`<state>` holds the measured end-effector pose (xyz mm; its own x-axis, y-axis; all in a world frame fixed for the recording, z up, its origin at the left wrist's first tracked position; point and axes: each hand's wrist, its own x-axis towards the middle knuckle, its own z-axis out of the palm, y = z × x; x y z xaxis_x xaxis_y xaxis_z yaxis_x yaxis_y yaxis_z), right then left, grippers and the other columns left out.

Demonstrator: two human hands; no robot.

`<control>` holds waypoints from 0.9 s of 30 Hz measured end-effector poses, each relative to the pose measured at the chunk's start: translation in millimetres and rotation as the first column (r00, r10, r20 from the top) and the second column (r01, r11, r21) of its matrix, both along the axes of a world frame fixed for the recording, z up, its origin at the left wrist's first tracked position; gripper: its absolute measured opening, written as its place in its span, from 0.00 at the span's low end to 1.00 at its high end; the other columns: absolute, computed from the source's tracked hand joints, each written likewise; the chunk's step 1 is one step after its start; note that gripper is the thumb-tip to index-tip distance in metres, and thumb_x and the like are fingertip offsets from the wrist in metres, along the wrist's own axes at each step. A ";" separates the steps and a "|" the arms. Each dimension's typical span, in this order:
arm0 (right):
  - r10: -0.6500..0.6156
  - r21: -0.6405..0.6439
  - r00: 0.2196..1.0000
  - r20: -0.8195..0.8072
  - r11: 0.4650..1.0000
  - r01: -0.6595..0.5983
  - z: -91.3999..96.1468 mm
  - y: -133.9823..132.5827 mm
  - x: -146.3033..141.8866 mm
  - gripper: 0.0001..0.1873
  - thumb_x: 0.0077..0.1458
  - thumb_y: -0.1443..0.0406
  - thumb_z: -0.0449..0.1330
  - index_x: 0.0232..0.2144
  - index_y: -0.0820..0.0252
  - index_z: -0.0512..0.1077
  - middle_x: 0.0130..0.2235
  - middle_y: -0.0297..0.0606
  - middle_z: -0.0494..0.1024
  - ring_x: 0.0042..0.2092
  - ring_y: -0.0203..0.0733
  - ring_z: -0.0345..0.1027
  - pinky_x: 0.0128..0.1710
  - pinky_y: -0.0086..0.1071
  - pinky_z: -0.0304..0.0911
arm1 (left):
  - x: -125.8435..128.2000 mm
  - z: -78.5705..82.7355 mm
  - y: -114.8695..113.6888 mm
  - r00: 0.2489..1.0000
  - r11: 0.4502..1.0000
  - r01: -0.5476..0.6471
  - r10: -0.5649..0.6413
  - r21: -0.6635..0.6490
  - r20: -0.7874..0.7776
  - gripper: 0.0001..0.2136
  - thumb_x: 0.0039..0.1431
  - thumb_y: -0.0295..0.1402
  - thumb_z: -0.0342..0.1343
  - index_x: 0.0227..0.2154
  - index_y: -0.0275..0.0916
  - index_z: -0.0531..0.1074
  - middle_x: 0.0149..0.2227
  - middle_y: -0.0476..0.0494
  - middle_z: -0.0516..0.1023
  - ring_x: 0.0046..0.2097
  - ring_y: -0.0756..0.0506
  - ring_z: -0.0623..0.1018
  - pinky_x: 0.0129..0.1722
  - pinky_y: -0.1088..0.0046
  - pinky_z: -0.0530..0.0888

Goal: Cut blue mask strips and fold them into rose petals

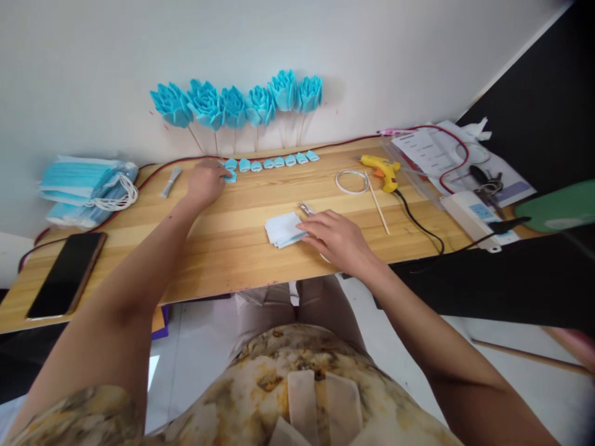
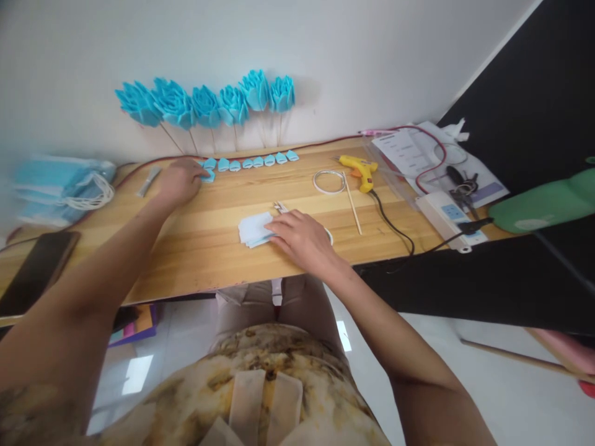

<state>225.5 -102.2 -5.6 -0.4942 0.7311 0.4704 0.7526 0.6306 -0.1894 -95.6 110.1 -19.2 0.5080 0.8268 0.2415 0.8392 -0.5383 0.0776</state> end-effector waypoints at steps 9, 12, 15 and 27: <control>0.014 -0.149 0.965 0.262 0.989 0.026 0.6 13.2 -34.1 0.10 0.65 0.65 0.57 0.43 0.60 0.78 0.46 0.43 0.80 0.48 0.49 0.67 0.46 0.42 0.58 | 35.0 25.2 -68.9 0.939 0.984 0.024 -0.082 0.174 0.334 0.12 0.64 0.31 0.51 0.44 0.37 0.77 0.50 0.43 0.77 0.53 0.44 0.73 0.55 0.60 0.69; -0.013 -0.160 0.957 0.291 0.985 0.062 -3.3 13.0 -41.0 0.12 0.66 0.67 0.54 0.39 0.61 0.78 0.43 0.43 0.80 0.45 0.47 0.68 0.46 0.41 0.58 | 50.7 37.2 -123.2 0.885 0.970 0.111 -0.196 0.217 0.422 0.10 0.64 0.30 0.51 0.40 0.43 0.78 0.47 0.43 0.79 0.51 0.42 0.75 0.52 0.60 0.71; -0.057 -0.160 0.960 0.275 0.982 0.105 -9.2 13.8 -43.3 0.13 0.66 0.66 0.53 0.37 0.63 0.77 0.40 0.44 0.80 0.43 0.46 0.69 0.45 0.40 0.59 | 55.4 38.5 -172.0 0.813 0.965 0.185 -0.258 0.188 0.522 0.10 0.64 0.29 0.51 0.40 0.40 0.78 0.44 0.42 0.80 0.48 0.44 0.78 0.49 0.62 0.73; -0.124 -0.342 0.985 0.123 0.926 0.160 2.7 15.7 -35.1 0.15 0.66 0.63 0.52 0.32 0.59 0.75 0.35 0.38 0.79 0.36 0.41 0.68 0.35 0.32 0.51 | 41.9 -16.1 -325.0 0.590 0.917 0.363 -0.087 -0.168 0.803 0.10 0.66 0.28 0.52 0.41 0.41 0.79 0.30 0.46 0.82 0.33 0.49 0.79 0.34 0.74 0.73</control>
<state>190.4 -86.5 -2.9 -0.4034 0.9062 0.1272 0.8551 0.4228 -0.3001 -53.7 -214.9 -35.4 0.4256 0.8080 0.4075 0.2435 -0.5360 0.8084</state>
